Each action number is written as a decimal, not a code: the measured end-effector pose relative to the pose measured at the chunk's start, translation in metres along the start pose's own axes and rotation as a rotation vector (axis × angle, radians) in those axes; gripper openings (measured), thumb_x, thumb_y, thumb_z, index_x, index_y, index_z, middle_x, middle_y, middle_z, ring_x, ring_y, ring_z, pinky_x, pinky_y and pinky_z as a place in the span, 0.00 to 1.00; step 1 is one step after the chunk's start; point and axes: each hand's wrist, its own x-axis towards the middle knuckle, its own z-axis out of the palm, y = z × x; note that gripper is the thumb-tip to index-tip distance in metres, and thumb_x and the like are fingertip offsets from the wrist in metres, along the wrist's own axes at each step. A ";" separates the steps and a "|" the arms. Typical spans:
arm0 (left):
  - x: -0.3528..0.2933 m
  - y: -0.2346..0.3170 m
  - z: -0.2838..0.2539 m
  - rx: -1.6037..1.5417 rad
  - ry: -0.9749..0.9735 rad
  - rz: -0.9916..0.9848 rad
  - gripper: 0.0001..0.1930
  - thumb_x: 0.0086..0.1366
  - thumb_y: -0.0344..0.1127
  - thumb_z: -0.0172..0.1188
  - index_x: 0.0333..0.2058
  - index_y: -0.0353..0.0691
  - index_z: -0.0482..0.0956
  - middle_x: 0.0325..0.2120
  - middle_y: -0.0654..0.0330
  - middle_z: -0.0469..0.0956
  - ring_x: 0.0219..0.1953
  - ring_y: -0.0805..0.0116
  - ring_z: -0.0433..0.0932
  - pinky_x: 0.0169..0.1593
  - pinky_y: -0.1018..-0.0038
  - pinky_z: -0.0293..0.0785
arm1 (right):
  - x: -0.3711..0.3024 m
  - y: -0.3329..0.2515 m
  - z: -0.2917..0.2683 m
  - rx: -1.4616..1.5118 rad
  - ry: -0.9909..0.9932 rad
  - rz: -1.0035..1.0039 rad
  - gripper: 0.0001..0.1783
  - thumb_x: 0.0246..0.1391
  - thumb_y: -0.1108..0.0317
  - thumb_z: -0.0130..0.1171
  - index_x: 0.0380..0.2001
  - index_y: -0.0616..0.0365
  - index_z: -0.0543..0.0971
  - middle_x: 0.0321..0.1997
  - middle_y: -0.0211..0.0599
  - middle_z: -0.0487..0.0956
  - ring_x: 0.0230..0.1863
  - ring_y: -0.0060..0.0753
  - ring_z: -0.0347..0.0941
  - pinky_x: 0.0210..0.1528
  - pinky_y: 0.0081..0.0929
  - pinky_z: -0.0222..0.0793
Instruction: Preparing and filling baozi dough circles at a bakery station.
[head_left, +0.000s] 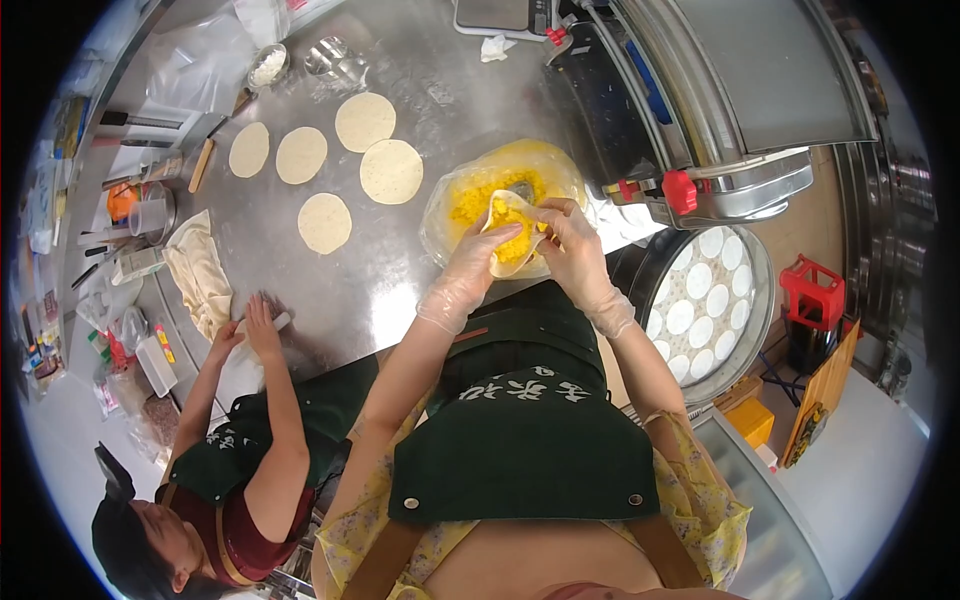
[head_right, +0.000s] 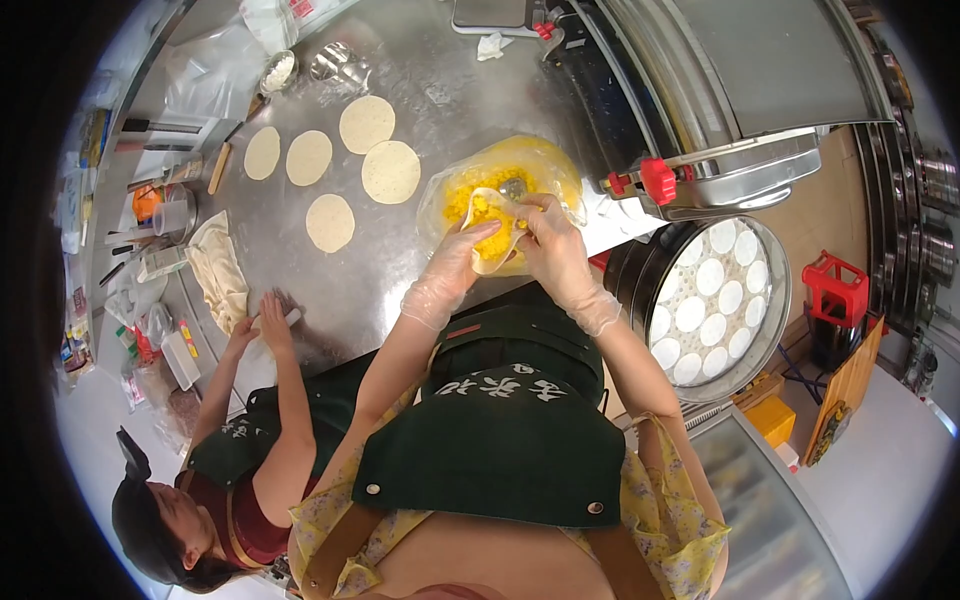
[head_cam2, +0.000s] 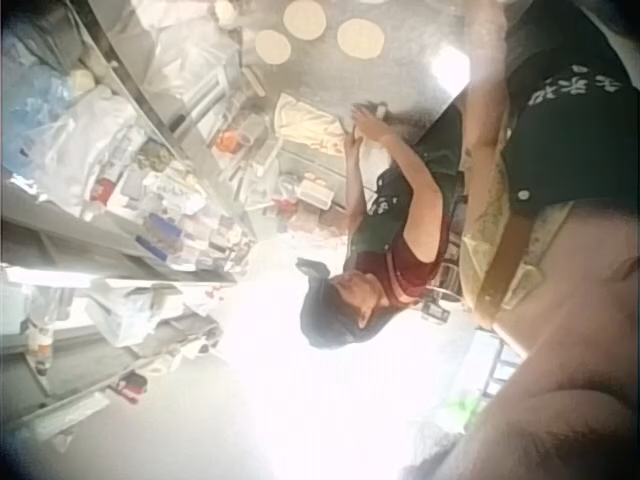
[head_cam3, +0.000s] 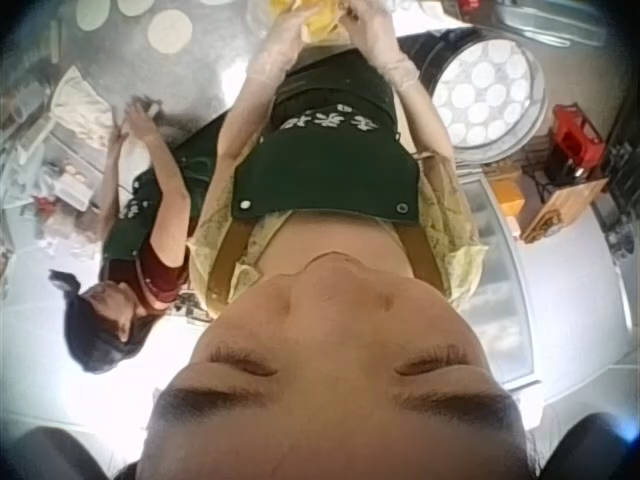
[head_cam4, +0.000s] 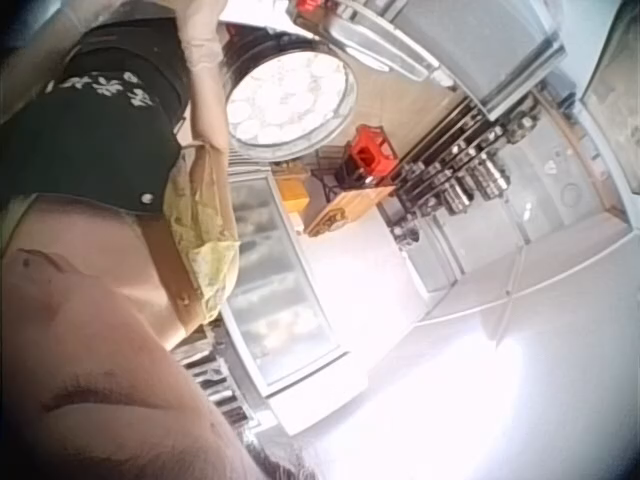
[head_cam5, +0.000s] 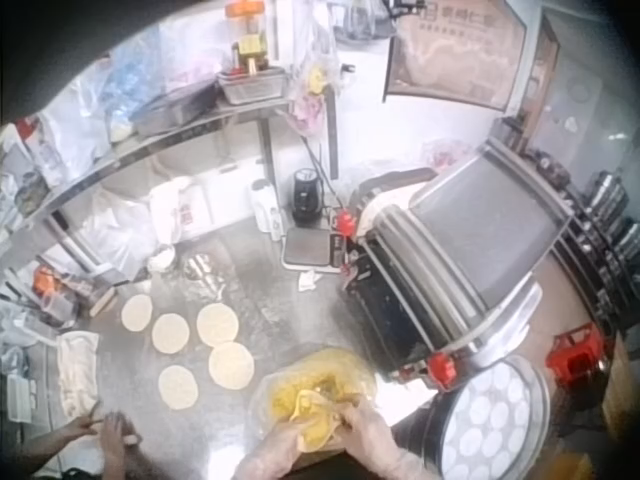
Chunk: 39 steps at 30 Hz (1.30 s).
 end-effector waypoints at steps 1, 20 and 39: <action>0.001 0.001 -0.001 0.027 -0.017 -0.013 0.27 0.64 0.27 0.59 0.60 0.42 0.62 0.52 0.55 0.72 0.53 0.60 0.75 0.49 0.60 0.79 | 0.001 0.002 0.000 0.044 -0.005 -0.001 0.18 0.43 0.82 0.61 0.40 0.57 0.78 0.38 0.43 0.78 0.37 0.45 0.78 0.38 0.33 0.75; 0.001 0.009 0.009 0.155 -0.008 -0.067 0.26 0.62 0.29 0.62 0.58 0.35 0.67 0.49 0.57 0.74 0.51 0.68 0.75 0.53 0.73 0.73 | -0.019 0.028 0.012 0.038 0.064 0.091 0.13 0.48 0.76 0.63 0.39 0.61 0.79 0.30 0.48 0.81 0.32 0.47 0.80 0.35 0.33 0.75; 0.015 0.022 0.000 0.173 0.011 -0.144 0.22 0.66 0.41 0.58 0.56 0.40 0.69 0.46 0.58 0.76 0.47 0.68 0.77 0.43 0.66 0.81 | -0.012 0.022 0.014 0.313 -0.081 0.324 0.11 0.51 0.79 0.61 0.40 0.63 0.82 0.28 0.34 0.82 0.25 0.21 0.76 0.31 0.20 0.73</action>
